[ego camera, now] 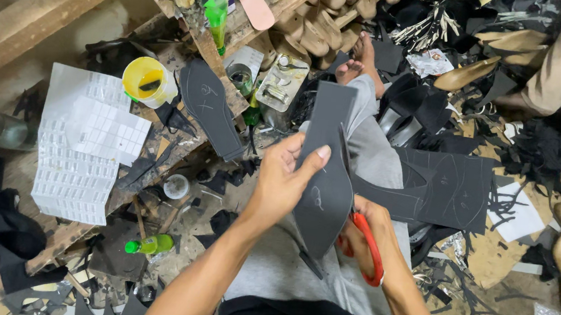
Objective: The person uses red-handled scissors to cut black foam insoles along pre-drawn outlines. They hold the material with one hand and trim the edges with the other, occasionally rotating the piece to follow the curve. Cut pieces are set aside on the floor.
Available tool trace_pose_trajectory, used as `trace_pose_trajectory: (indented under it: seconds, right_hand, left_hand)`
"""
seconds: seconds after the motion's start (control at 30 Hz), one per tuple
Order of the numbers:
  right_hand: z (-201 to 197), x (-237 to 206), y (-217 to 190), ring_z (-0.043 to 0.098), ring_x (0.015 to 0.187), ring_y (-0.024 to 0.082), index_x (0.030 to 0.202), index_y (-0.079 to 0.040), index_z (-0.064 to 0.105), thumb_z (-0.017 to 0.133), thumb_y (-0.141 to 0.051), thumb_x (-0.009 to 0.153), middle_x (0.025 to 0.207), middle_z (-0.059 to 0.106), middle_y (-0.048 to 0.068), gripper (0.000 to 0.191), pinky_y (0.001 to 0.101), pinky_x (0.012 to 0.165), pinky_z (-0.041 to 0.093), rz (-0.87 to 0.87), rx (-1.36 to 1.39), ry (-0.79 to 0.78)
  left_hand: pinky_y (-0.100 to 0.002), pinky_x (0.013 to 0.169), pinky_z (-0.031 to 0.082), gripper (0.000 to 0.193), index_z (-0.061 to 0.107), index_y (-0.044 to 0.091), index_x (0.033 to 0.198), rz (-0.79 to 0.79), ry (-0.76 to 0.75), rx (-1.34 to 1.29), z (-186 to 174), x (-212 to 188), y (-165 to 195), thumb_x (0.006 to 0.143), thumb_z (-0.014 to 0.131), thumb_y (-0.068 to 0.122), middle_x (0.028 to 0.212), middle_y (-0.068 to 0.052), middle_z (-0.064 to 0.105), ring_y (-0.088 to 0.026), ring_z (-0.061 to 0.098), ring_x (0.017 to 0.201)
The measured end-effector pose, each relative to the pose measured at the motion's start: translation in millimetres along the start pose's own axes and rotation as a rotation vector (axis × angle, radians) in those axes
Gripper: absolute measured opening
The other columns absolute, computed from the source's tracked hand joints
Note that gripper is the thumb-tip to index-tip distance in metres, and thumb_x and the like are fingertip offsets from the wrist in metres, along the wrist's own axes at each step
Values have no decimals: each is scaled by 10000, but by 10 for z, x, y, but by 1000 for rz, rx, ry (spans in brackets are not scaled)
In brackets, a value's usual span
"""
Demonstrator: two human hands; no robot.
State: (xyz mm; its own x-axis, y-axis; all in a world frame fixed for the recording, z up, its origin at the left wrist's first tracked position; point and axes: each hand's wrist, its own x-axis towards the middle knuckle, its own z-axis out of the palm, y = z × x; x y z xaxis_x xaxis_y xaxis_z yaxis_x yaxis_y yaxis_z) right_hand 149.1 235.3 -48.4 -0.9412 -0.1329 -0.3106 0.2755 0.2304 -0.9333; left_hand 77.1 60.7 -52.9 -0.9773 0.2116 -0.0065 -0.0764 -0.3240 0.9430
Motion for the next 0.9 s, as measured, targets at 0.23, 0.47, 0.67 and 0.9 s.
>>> trace_pose_trajectory:
  seconds: [0.23, 0.47, 0.67, 0.9]
  right_hand:
    - [-21, 62, 81, 606, 783, 173, 1037, 10, 620, 444, -85, 947, 840, 666, 71, 219, 305, 733, 528, -280, -204, 35]
    - [-107, 42, -64, 666, 886, 187, 1167, 20, 601, 535, -97, 949, 971, 717, 84, 256, 340, 805, 536, -374, -83, -142]
    - [-114, -28, -93, 526, 556, 144, 1001, -20, 645, 548, -18, 844, 653, 586, 62, 184, 310, 520, 469, -19, -77, -143]
    - [-37, -23, 123, 526, 466, 131, 794, -2, 614, 491, -5, 873, 567, 563, 59, 147, 305, 420, 411, 41, 3, -71]
  left_hand:
    - [-228, 719, 516, 156, 667, -21, 1044, -6, -13, 47, 87, -156, -38, 1030, 647, 133, 910, -14, 693, -48, 607, 801]
    - [-221, 711, 522, 151, 667, -22, 1050, 39, 50, 76, 128, -162, 69, 1021, 643, 124, 903, -8, 695, -42, 616, 797]
    - [-213, 698, 508, 157, 671, -29, 1040, 59, 28, 163, 125, -201, 146, 1048, 644, 126, 883, 0, 669, -28, 589, 797]
    - [-220, 675, 526, 151, 663, -29, 1035, 0, 58, 59, 151, -209, 65, 1023, 643, 120, 889, -19, 701, -41, 621, 772]
